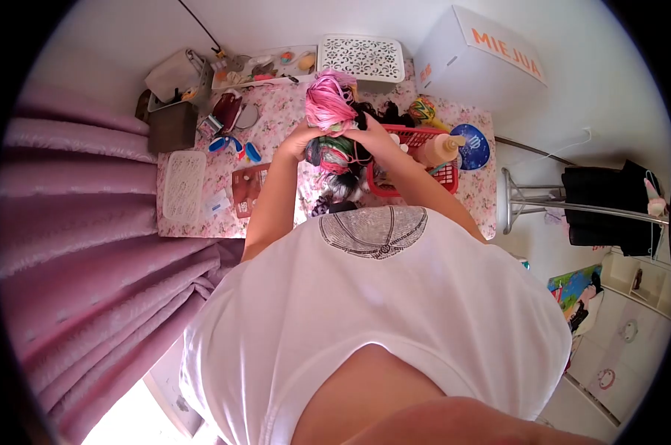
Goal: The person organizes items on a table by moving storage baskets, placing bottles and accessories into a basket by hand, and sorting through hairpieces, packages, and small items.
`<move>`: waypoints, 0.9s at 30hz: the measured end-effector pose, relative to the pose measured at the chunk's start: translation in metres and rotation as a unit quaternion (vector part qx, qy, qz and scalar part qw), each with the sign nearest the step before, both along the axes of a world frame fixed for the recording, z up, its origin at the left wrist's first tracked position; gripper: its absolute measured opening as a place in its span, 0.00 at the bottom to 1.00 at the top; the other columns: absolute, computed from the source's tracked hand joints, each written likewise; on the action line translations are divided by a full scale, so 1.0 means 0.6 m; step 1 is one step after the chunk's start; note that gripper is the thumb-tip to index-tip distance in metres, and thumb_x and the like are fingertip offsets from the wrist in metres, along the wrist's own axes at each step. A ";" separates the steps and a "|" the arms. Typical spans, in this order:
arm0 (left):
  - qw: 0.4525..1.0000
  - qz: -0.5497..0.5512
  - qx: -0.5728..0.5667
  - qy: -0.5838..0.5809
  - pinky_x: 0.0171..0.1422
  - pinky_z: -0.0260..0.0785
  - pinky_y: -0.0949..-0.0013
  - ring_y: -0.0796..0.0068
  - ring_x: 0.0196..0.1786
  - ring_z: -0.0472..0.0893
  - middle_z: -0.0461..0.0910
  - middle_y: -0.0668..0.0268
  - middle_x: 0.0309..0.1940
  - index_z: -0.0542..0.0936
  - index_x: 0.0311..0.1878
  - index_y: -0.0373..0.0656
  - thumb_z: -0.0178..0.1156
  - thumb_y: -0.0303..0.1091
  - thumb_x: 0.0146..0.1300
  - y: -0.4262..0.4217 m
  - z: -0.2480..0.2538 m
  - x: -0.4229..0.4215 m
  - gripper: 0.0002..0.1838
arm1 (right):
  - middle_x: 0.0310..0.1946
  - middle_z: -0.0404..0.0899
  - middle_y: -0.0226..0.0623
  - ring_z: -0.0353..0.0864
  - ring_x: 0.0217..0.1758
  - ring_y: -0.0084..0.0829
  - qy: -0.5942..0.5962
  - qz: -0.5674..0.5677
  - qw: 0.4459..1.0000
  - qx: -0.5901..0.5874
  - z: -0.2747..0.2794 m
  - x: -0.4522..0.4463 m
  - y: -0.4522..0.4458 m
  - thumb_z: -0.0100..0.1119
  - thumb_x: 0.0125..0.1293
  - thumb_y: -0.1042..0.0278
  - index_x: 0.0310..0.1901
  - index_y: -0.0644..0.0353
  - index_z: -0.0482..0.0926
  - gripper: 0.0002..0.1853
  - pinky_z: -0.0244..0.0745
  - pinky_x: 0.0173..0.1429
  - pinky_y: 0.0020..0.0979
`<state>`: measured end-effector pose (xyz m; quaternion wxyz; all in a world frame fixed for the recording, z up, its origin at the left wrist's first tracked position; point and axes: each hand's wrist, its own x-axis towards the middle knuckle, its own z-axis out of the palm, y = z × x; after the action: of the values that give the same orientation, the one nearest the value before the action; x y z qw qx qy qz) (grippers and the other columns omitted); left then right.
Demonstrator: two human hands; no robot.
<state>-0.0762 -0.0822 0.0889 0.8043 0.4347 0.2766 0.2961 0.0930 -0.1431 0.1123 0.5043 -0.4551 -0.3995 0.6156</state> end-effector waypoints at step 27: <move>0.766 -0.003 0.446 0.464 0.44 0.66 0.61 0.57 0.39 0.75 0.75 0.54 0.33 0.72 0.39 0.37 0.54 0.40 0.49 -0.111 -0.074 0.062 0.18 | 0.28 0.74 0.32 0.72 0.31 0.21 -0.237 -0.246 0.935 0.096 -0.075 0.160 -0.195 0.52 0.53 0.75 0.33 0.64 0.73 0.06 0.67 0.37 0.22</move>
<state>-0.0388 -0.1488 0.0445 0.2948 0.8295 0.4513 0.1460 0.1891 -0.2602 0.0674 0.5722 -0.6208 -0.4404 0.3055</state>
